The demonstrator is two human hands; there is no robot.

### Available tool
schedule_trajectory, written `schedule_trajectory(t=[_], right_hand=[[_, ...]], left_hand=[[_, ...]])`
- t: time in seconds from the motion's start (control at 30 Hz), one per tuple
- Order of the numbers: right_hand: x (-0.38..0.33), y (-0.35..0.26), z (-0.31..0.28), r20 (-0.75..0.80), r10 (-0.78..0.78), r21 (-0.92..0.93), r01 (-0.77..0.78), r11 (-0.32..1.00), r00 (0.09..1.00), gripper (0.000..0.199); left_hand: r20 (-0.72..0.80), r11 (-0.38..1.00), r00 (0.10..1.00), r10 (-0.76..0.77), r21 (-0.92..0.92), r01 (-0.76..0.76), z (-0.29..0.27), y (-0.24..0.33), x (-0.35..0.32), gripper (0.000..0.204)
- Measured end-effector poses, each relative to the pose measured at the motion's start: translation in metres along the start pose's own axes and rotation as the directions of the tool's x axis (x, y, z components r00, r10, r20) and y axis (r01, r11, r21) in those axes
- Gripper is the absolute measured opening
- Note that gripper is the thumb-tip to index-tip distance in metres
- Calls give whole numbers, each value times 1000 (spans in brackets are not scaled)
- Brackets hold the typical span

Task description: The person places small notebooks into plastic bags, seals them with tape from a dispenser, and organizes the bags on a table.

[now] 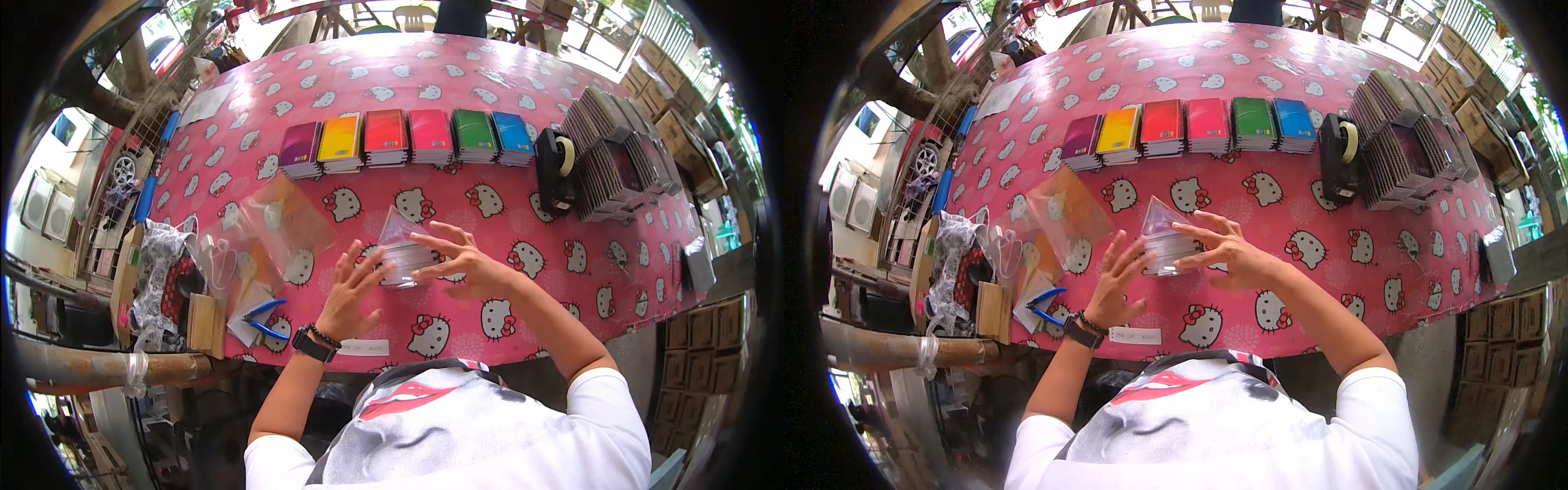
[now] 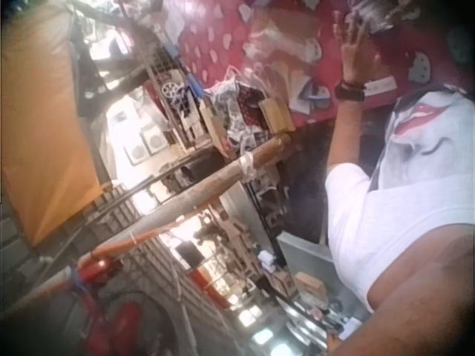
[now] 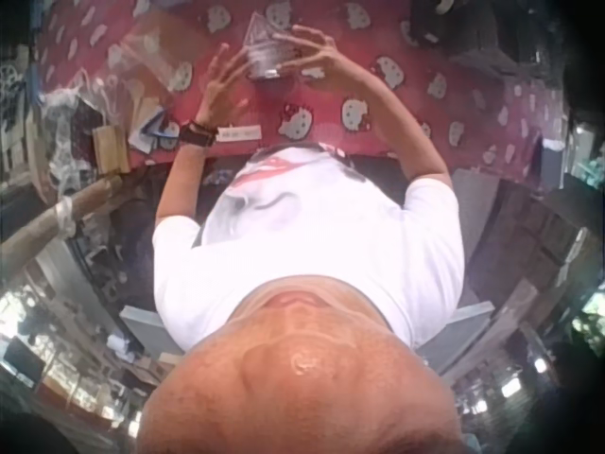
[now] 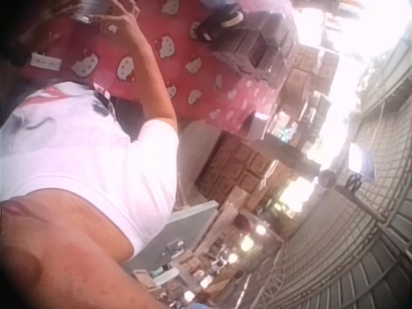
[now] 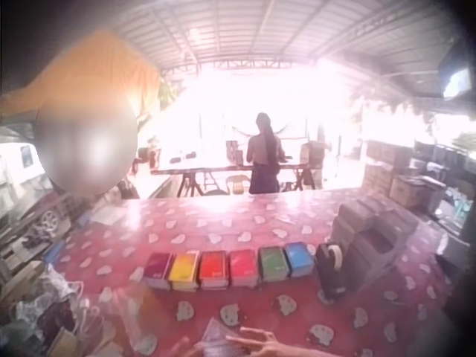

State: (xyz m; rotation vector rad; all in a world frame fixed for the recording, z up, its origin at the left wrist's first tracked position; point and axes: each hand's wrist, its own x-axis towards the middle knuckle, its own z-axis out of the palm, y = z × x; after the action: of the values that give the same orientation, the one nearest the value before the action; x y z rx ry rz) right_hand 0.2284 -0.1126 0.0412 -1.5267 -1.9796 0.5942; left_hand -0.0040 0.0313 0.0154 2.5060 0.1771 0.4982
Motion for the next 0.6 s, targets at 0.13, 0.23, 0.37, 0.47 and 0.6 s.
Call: schedule_trajectory(t=[0.13,0.23,0.37,0.47,0.6], right_hand=[[-1,-1,-2,76,20,104,-28,994,997,75],[6,5,-6,177,-1,162,-28,986,984,76],[15,13,-1,170,-48,144,23,989,984,73],[10,14,-2,153,-40,89,27,996,987,67],[13,4,-1,76,-38,-38,41,998,996,61]], left_hand=[[61,998,997,39,-41,-36,-5,-6,2,77],[166,995,985,49,-91,-34,-11,-12,9,77],[191,989,973,126,-106,-107,-10,-15,22,80],[222,986,962,159,-76,-146,-8,-5,37,82],[245,993,964,105,27,-115,-13,-5,34,77]])
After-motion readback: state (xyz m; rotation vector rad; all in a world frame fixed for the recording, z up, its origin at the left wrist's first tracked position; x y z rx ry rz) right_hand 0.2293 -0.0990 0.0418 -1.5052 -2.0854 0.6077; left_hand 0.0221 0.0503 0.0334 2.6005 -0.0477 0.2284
